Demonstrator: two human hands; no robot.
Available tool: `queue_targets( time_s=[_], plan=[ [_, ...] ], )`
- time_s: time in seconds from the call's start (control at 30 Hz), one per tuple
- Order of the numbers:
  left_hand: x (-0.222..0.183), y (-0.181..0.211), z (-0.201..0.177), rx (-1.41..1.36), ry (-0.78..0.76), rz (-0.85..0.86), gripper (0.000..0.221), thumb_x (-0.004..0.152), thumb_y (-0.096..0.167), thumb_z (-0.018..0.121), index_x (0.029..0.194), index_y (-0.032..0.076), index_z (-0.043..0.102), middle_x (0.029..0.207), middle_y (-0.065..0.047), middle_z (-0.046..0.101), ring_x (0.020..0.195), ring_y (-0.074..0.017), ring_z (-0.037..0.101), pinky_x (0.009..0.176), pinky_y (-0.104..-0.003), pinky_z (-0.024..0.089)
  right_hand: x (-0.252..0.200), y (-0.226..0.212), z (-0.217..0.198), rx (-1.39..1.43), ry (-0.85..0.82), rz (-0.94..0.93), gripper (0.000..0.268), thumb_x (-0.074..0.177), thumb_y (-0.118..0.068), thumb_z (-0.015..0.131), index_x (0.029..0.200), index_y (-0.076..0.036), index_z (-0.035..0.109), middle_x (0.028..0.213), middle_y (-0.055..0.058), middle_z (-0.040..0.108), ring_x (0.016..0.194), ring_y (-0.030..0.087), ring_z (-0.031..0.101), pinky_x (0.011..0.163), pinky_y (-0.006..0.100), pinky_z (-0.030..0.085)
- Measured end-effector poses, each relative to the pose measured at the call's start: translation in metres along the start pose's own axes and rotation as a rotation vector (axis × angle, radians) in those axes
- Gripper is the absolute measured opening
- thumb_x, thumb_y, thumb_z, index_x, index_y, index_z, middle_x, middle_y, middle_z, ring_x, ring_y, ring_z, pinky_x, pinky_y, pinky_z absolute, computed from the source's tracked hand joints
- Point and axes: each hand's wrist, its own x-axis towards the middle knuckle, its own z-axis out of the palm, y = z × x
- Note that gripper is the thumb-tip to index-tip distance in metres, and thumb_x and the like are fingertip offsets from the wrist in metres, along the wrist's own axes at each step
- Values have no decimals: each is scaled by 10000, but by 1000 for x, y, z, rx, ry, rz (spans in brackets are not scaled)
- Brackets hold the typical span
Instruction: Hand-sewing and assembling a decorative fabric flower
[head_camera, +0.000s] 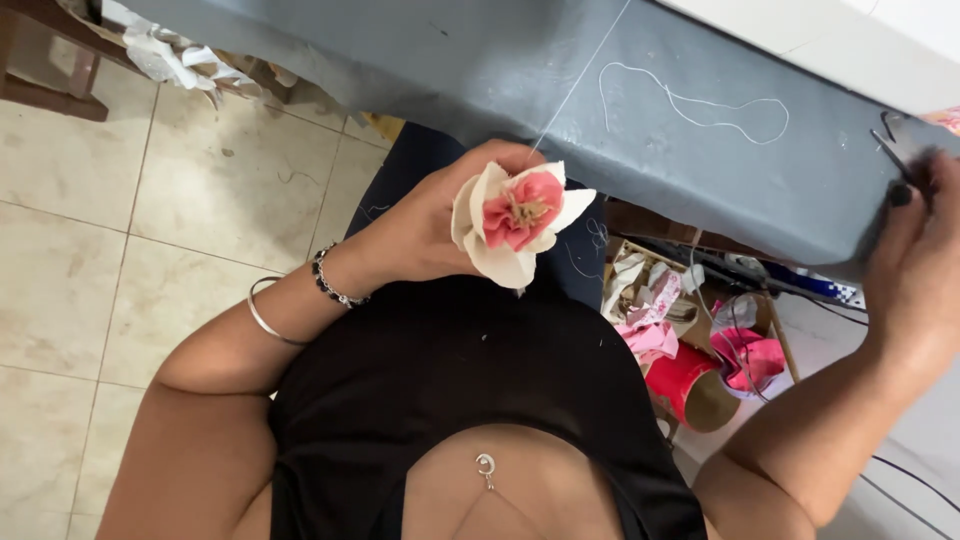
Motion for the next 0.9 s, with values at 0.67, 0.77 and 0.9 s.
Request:
queue_targets(
  time_s=[0.67,0.77,0.9],
  plan=[
    [0,-1,4,129,42,-8,809,757,275,936,1410,116,484,1374,-34,619,1216,-175,648,1011,-314,554,-37,29,-20,-42,-145,-168,241,1312,83,450,1389,200,646,1159,277,646,993,407,626,943,444,508],
    [6,2,5,254,6,12,802,778,332,937,1400,129,473,1332,-3,638,1164,-155,685,962,-290,564,-27,-47,-44,369,-297,87,256,983,138,334,1062,84,572,1033,201,605,1054,360,617,1042,405,483],
    [8,5,1,272,-22,52,698,802,351,912,1339,142,518,1263,-10,662,1090,-160,707,883,-285,550,11,-109,-53,-118,-111,-631,602,1021,-615,529,1171,-63,716,888,44,633,668,240,622,648,420,546]
  ],
)
